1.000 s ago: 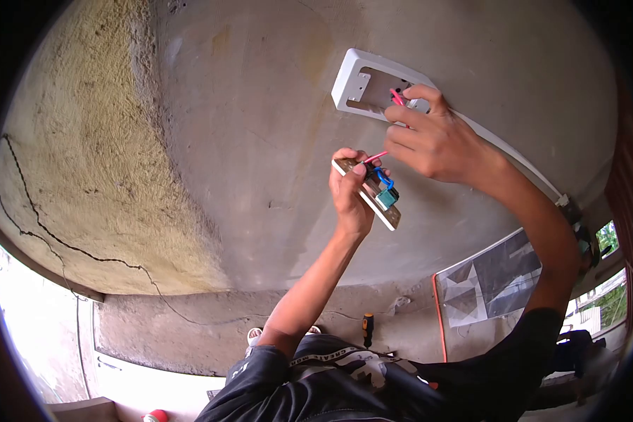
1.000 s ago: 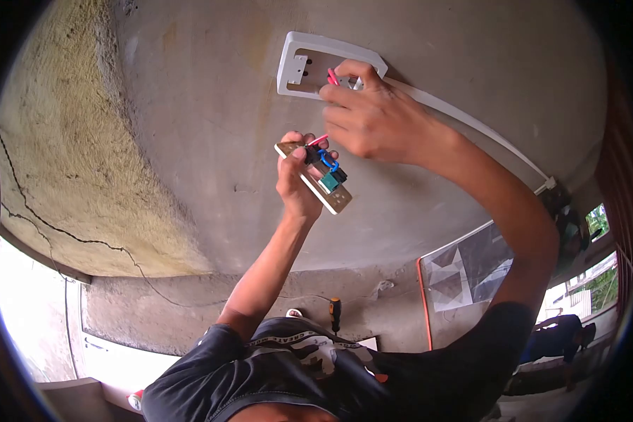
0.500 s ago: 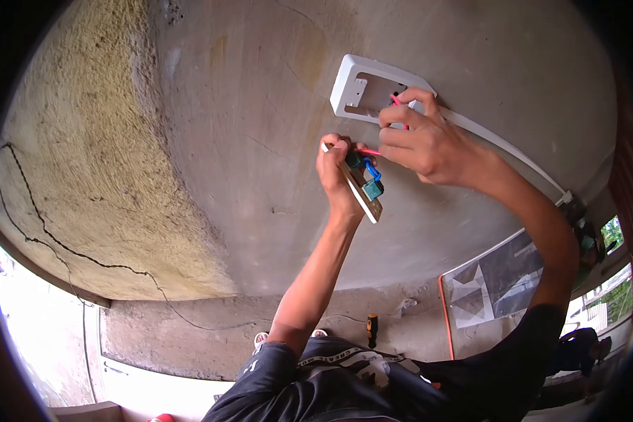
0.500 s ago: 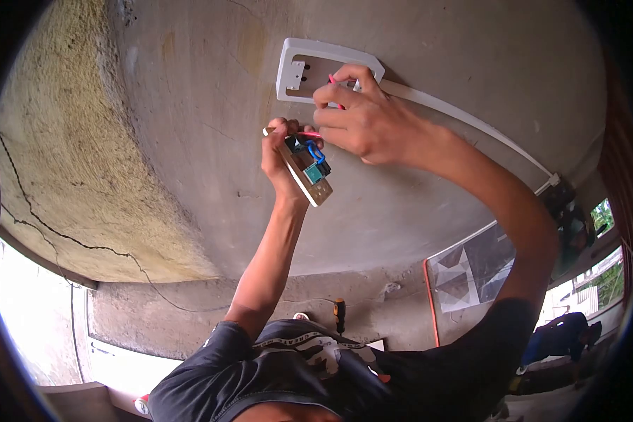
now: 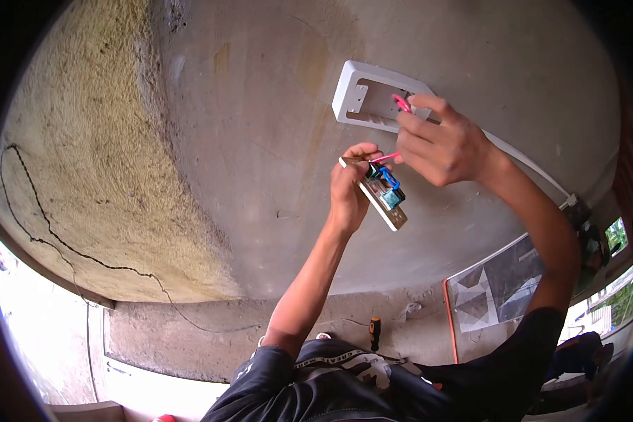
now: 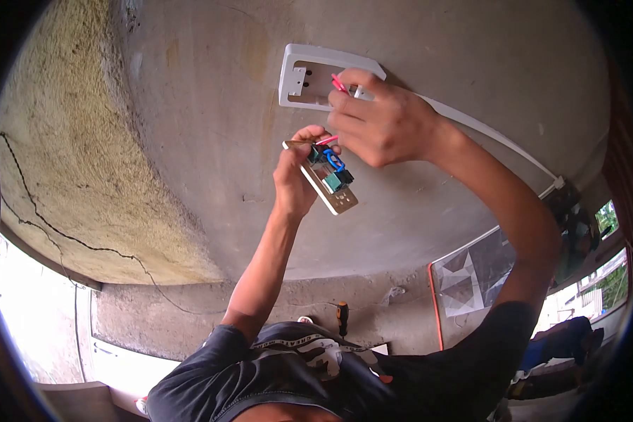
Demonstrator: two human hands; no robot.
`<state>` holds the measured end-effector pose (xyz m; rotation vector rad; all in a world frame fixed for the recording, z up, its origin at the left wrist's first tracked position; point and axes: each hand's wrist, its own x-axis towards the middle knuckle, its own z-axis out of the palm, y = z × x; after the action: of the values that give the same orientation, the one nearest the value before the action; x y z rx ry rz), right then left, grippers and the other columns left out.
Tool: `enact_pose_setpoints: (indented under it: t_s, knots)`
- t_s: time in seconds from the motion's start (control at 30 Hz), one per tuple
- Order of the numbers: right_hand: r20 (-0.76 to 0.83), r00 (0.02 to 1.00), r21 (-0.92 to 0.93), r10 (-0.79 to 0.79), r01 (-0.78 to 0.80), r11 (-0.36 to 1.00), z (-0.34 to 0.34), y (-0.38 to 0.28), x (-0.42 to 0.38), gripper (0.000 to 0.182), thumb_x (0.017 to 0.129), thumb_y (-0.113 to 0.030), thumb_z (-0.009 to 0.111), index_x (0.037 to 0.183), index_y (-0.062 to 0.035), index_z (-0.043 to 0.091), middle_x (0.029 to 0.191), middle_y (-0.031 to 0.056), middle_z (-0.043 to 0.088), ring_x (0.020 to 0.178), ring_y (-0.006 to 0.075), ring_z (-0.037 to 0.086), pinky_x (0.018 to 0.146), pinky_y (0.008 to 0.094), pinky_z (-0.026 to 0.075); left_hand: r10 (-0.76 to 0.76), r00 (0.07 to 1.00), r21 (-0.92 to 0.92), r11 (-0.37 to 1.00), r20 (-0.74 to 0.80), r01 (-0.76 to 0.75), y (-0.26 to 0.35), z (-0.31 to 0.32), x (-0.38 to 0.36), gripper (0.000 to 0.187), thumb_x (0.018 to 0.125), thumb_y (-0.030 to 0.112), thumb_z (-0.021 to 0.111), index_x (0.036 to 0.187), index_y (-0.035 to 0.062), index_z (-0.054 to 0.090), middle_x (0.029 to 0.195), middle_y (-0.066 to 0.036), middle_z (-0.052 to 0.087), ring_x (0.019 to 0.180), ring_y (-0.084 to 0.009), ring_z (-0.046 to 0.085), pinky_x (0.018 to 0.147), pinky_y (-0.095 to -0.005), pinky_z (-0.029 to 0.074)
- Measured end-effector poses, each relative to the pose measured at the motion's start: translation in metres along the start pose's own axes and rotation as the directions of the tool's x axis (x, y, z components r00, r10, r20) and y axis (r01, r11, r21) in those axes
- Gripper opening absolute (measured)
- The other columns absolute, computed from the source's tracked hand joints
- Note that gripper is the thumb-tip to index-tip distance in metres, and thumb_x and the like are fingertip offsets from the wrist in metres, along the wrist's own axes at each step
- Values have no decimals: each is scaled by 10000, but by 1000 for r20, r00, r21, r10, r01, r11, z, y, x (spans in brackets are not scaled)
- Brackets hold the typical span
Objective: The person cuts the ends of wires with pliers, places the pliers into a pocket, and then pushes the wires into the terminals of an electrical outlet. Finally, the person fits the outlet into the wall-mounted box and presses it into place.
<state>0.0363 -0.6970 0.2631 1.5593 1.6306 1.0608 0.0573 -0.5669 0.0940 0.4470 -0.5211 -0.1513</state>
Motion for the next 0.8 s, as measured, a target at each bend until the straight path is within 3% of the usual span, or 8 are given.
enact_pose_setpoints:
  t_s: [0.07, 0.27, 0.4, 0.5, 0.6, 0.67, 0.77, 0.8]
  knots:
    - [-72, 997, -76, 33, -38, 996, 2, 1, -2, 98, 551, -136, 648, 550, -80, 567, 696, 0, 534, 824, 206, 574, 895, 412, 435, 8, 999, 71, 997, 33, -10, -1, 0, 0, 390, 853, 229, 507, 1180, 19, 491, 1038, -99, 560, 980, -214, 602, 827, -378, 533]
    - [-145, 982, -132, 124, -144, 981, 17, -8, -7, 128, 566, -152, 650, 540, -97, 538, 690, -4, 523, 782, 185, 558, 854, 404, 408, 131, 990, -36, 991, 46, -129, -20, -4, -3, 429, 846, 287, 588, 1143, -6, 488, 1036, -127, 573, 957, -206, 615, 776, -322, 543]
    - [-165, 973, -140, 162, -186, 973, 21, -11, -5, 137, 588, -149, 655, 548, -101, 534, 688, -11, 519, 780, 175, 554, 863, 393, 397, 160, 987, -59, 986, 13, -159, -21, -3, -4, 427, 850, 282, 589, 1150, -3, 483, 1013, -125, 580, 974, -224, 622, 801, -344, 545]
    - [-113, 987, -83, 113, -122, 989, 18, -7, -5, 135, 598, -155, 660, 561, -105, 540, 697, -15, 528, 826, 170, 566, 880, 385, 398, 98, 994, 57, 993, 45, -100, -15, -14, -3, 425, 840, 260, 588, 1158, 2, 475, 1054, -153, 602, 1005, -269, 629, 860, -406, 542]
    - [-120, 992, -43, 30, -36, 998, 18, -5, -8, 123, 594, -162, 663, 572, -108, 555, 721, -23, 554, 894, 165, 574, 914, 374, 399, 120, 992, -7, 993, 26, -120, -11, -17, -1, 443, 832, 242, 588, 1183, -7, 484, 1089, -158, 607, 1004, -273, 633, 878, -412, 536]
    - [-88, 996, -119, 17, -27, 993, 12, 0, -8, 83, 670, -182, 692, 692, -118, 643, 800, -41, 596, 972, 150, 562, 968, 408, 380, 59, 998, 27, 998, 35, -60, -5, -13, -1, 517, 823, 237, 595, 1254, -29, 487, 1131, -161, 606, 1023, -263, 633, 896, -405, 531]
    - [-114, 990, -109, 77, -90, 990, 11, 1, -7, 48, 676, -161, 678, 687, -131, 642, 819, -50, 610, 969, 141, 556, 991, 408, 361, -57, 987, 168, 985, 152, 31, 12, -7, 0, 519, 837, 152, 603, 1292, -74, 499, 1173, -153, 618, 1077, -211, 599, 934, -350, 489]
    - [-113, 990, -111, 80, -92, 990, 11, 0, -7, 48, 676, -161, 678, 687, -131, 642, 819, -50, 610, 969, 141, 556, 991, 408, 361, -99, 975, 235, 971, 200, 51, 19, -10, 0, 457, 824, 116, 629, 1240, -63, 563, 1155, -153, 638, 1027, -185, 620, 880, -324, 512]
